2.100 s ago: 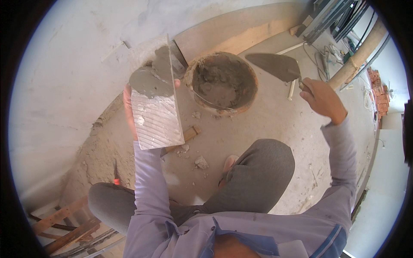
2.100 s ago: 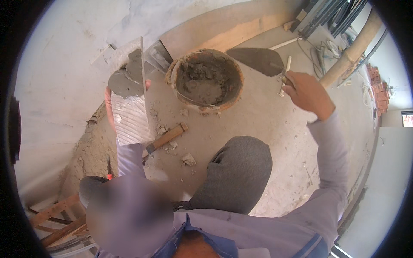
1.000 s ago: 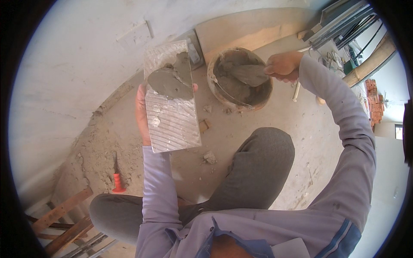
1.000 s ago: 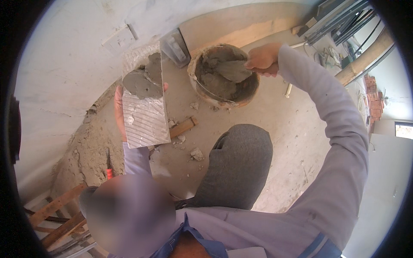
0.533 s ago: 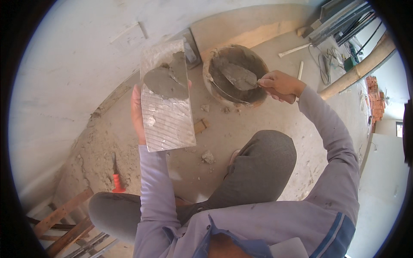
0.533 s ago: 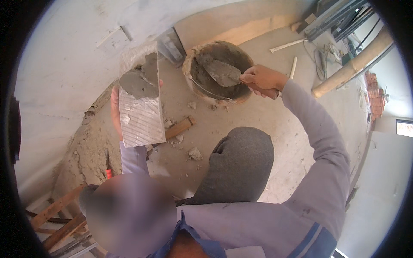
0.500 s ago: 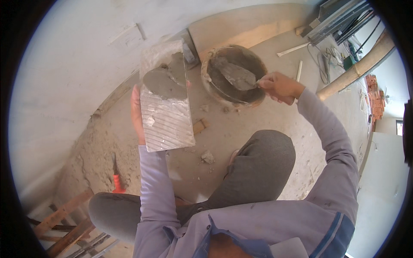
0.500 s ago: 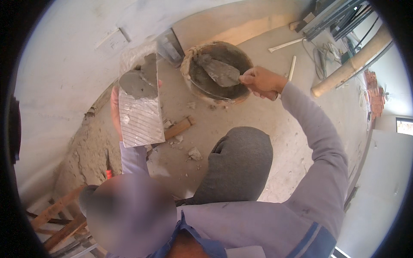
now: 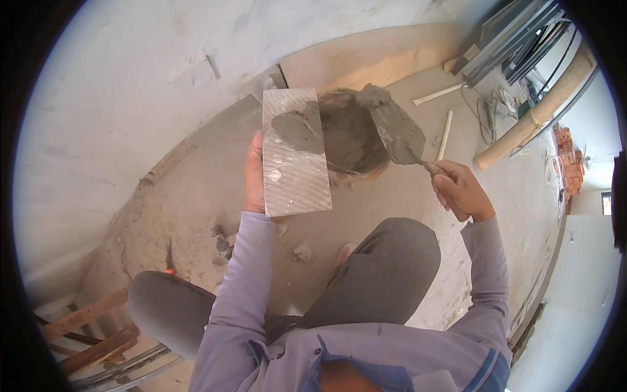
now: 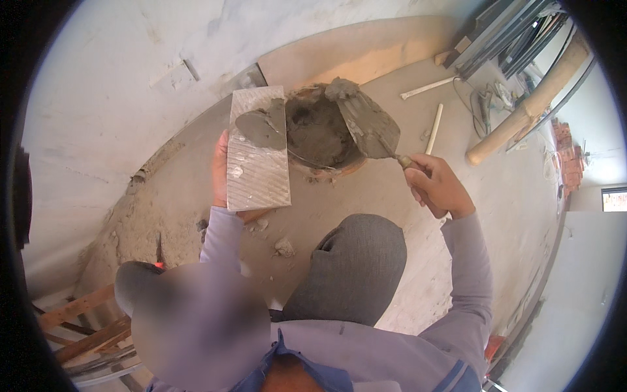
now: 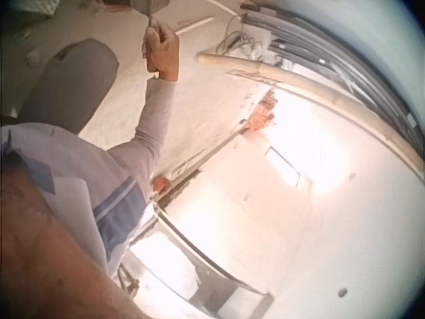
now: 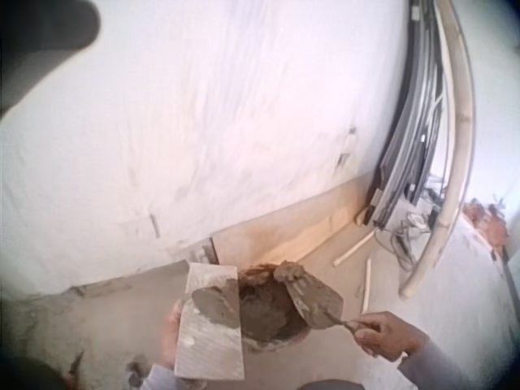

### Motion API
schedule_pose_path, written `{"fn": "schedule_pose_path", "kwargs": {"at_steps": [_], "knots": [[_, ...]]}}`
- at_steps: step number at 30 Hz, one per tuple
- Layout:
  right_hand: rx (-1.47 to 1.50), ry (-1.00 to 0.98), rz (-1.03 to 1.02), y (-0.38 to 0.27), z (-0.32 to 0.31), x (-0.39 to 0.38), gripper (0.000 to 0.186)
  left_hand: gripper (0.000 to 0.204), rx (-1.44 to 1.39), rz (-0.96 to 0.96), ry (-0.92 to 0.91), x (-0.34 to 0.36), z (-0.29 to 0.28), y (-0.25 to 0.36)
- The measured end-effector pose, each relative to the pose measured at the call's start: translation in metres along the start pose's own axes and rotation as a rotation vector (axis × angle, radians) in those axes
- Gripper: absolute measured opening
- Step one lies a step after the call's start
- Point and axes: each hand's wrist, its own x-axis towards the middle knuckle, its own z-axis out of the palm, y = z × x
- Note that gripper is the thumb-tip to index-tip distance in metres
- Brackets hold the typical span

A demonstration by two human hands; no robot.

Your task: The person applies cement to the back of a rectangular tile using a trowel and places it on the floor. They then use a hammer to tap the tile into position and remove excess cement from the edges.

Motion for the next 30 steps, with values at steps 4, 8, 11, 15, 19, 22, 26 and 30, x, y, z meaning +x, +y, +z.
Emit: {"fn": "schedule_pose_path", "kwargs": {"at_steps": [4,8,11,15,19,22,26,30], "knots": [[0.092,0.068,0.008,-0.026,-0.001,-0.028,0.03,0.047,0.051,0.029,0.036,0.005,0.019,-0.007],[0.031,0.129,-0.019,-0.041,-0.001,-0.049,0.035,0.049,0.141,0.073,0.072,0.019,0.025,-0.022],[-0.199,0.192,-0.183,-0.043,0.007,-0.053,0.039,0.048,0.111,0.008,0.032,0.01,0.048,-0.025],[-0.62,0.362,-0.623,-0.012,0.032,-0.031,0.044,0.041,-0.006,0.044,-0.006,0.02,0.043,-0.034],[-0.734,0.482,-0.754,0.018,0.058,-0.015,0.046,0.04,-0.096,0.069,-0.059,0.026,0.063,-0.036],[-0.722,0.588,-0.924,0.048,0.073,0.006,0.051,0.039,-0.106,0.033,-0.025,0.024,0.071,-0.027],[-0.738,0.695,-1.033,0.072,0.086,0.023,0.054,0.042,-0.011,0.121,0.019,0.017,0.085,-0.019],[-0.714,0.7,-1.063,0.074,0.091,0.023,0.054,0.047,0.01,0.121,-0.001,0.017,0.081,-0.01]]}}
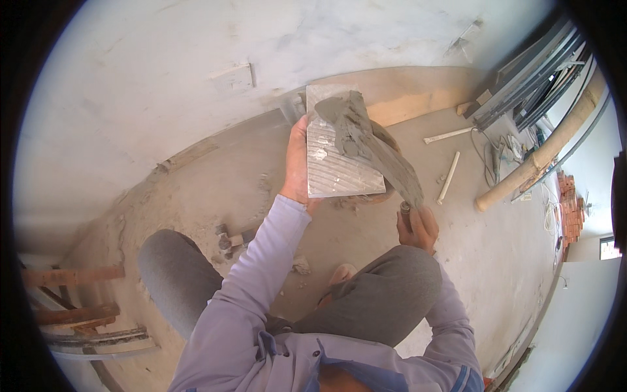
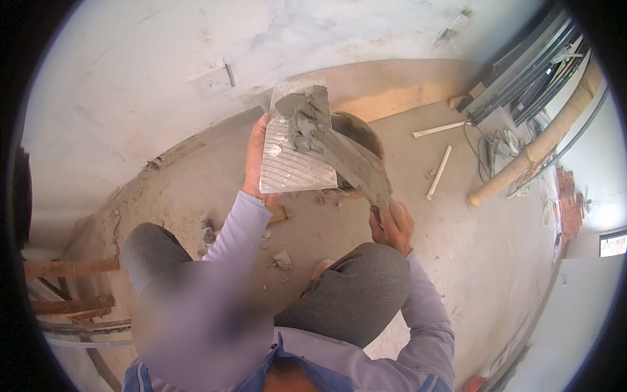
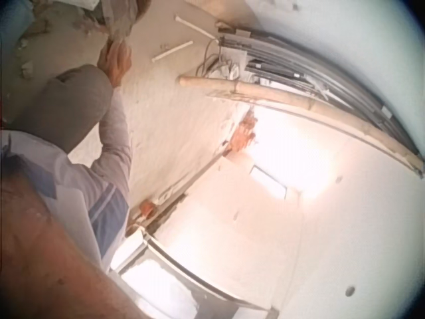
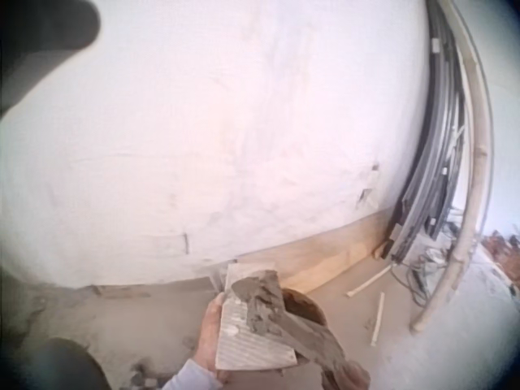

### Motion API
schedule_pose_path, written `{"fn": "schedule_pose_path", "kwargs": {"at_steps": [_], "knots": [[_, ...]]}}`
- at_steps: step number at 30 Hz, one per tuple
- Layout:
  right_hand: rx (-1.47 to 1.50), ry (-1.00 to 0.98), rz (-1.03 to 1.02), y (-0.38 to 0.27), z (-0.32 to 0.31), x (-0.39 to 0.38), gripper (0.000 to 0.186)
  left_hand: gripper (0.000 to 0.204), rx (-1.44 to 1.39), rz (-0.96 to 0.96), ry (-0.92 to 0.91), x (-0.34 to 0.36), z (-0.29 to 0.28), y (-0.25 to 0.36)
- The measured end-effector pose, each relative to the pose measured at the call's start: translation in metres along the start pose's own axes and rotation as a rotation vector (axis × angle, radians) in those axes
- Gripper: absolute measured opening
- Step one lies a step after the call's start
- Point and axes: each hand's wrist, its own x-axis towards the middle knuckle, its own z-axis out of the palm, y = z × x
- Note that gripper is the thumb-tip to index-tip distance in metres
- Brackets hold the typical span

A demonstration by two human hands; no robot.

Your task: The person applies cement to the back of a rectangular tile using a trowel and places it on the floor. They then use a hammer to tap the tile into position and remove excess cement from the edges.

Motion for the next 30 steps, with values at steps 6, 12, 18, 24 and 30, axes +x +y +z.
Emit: {"fn": "schedule_pose_path", "kwargs": {"at_steps": [6,12,18,24,30], "knots": [[-0.154,-0.141,-0.049,0.021,-0.036,-0.007,0.052,0.052,0.039,0.041,-0.062,-0.008,0.001,0.036],[-0.096,-0.3,0.221,0.02,-0.081,0.022,0.042,0.055,0.107,0.136,-0.059,-0.005,-0.024,0.052],[0.034,-0.909,0.403,0.044,-0.08,0.117,0.027,0.057,0.111,0.102,-0.028,-0.013,-0.055,0.045],[-0.058,-1.34,0.625,0.026,-0.045,0.204,0.026,0.061,0.111,0.071,0.033,-0.028,-0.068,0.055],[-0.138,-1.531,0.419,0.057,-0.021,0.23,0.03,0.056,0.064,0.151,0.017,-0.026,-0.08,0.059]]}}
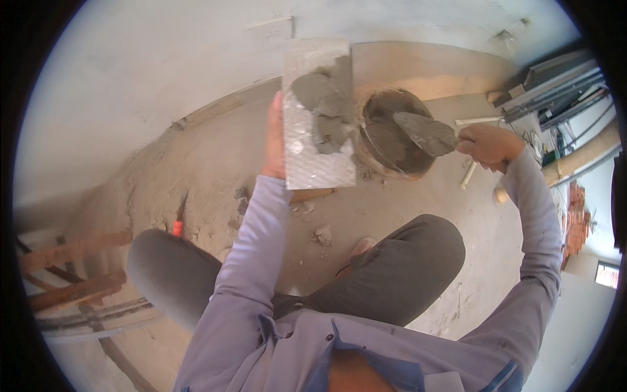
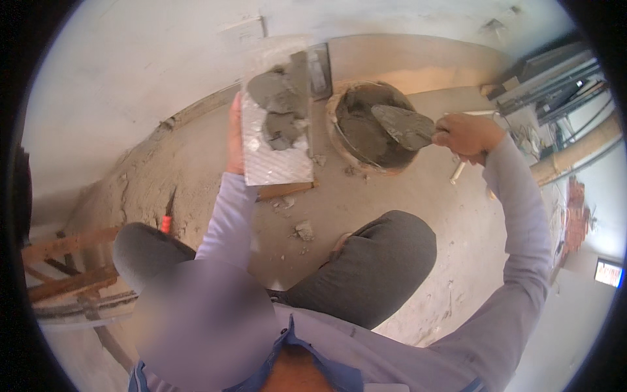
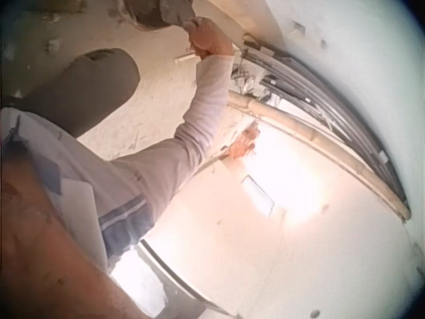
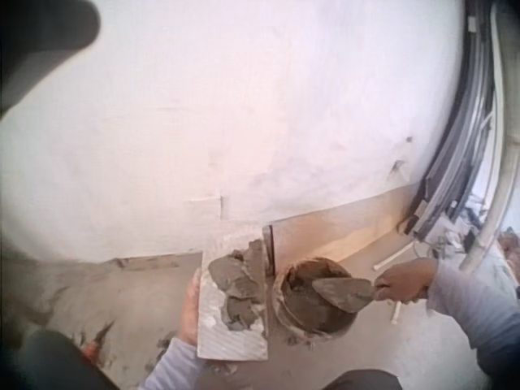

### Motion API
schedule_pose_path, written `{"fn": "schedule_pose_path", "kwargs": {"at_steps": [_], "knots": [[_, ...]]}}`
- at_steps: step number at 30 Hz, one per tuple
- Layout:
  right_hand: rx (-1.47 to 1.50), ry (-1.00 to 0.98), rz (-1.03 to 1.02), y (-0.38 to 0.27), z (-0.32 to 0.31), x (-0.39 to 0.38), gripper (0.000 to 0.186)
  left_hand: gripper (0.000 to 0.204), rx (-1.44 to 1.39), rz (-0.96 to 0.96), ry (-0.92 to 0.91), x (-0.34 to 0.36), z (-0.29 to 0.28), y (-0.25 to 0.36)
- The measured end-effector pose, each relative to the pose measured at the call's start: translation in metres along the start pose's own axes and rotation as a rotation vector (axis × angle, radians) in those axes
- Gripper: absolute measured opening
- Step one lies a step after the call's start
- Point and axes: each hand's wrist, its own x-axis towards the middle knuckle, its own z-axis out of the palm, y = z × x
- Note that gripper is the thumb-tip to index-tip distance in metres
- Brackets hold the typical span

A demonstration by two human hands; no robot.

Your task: The person applies cement to the back of a rectangular tile using a trowel and places it on the floor. They then use a hammer to tap the tile into position and remove excess cement from the edges.

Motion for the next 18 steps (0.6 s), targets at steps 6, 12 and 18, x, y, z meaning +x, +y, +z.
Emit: {"fn": "schedule_pose_path", "kwargs": {"at_steps": [6,12,18], "knots": [[-0.03,-0.13,0.086,-0.012,-0.016,0.024,0.03,0.049,-0.134,-0.024,0.074,0.002,-0.044,0.012],[-0.054,-0.136,0.087,-0.013,-0.01,0.044,0.034,0.055,-0.04,-0.037,0.107,-0.007,-0.069,0.01],[0.026,-0.216,0.049,0.004,0.002,0.086,0.037,0.05,-0.069,-0.048,0.084,-0.01,-0.059,0.004]]}}
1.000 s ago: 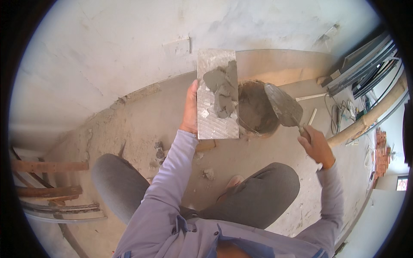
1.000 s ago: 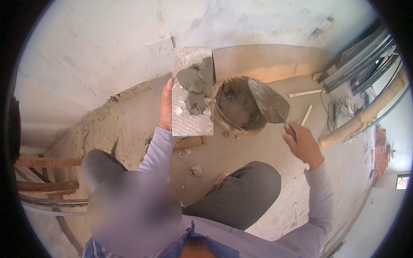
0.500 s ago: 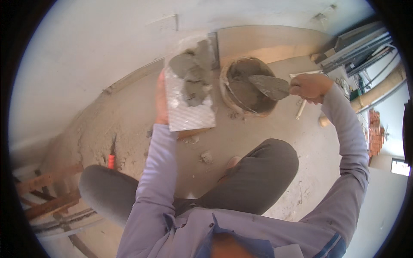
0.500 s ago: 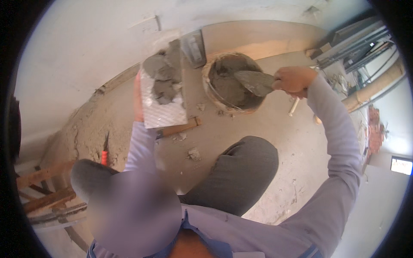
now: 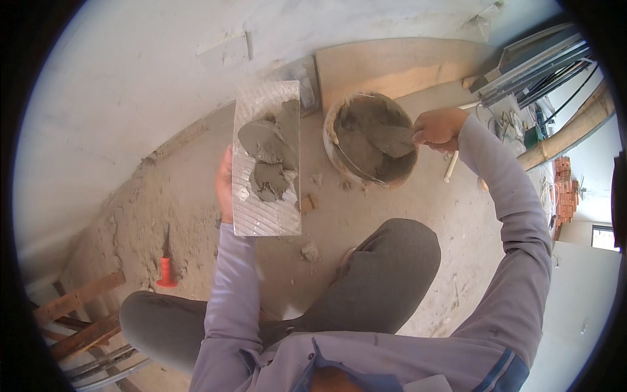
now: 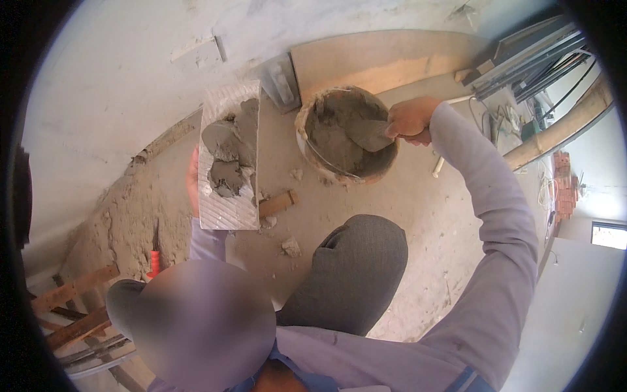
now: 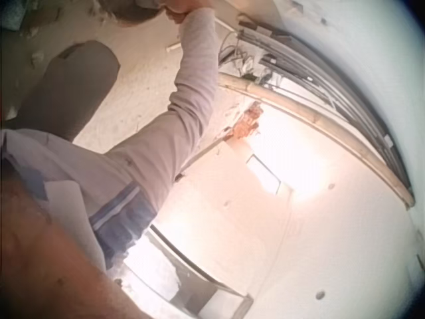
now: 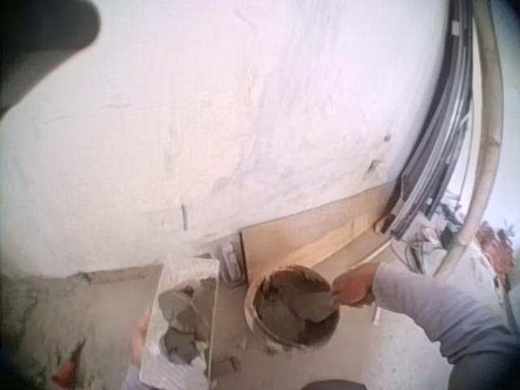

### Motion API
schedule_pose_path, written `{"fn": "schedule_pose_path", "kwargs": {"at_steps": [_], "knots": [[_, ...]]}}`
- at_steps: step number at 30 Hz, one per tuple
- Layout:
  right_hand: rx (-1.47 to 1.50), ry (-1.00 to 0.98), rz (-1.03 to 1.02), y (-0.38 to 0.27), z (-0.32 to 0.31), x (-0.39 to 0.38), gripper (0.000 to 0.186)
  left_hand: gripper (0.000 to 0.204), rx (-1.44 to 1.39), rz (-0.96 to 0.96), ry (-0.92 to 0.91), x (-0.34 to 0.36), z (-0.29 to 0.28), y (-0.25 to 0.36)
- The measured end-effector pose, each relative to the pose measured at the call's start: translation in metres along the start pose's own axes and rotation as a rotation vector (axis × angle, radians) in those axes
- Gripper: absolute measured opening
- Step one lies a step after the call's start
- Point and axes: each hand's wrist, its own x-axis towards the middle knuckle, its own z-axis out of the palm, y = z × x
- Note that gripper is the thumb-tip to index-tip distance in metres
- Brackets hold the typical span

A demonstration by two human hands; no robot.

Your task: The person applies cement to the back of a rectangular tile using a trowel and places it on the floor. They then use a hammer to tap the tile into position and remove excess cement from the edges.

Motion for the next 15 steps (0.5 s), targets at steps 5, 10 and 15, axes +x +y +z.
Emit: {"fn": "schedule_pose_path", "kwargs": {"at_steps": [5,10,15], "knots": [[0.265,0.004,-0.06,-0.001,0.01,0.014,0.038,0.047,-0.042,-0.018,0.025,-0.001,0.004,0.002],[0.506,0.045,-0.051,-0.009,0.025,0.019,0.03,0.046,0.042,0.023,0.017,0.001,-0.002,-0.002],[0.614,0.122,-0.109,0.007,0.059,0.003,0.02,0.048,0.097,0.027,0.118,0.005,-0.015,-0.003]]}}
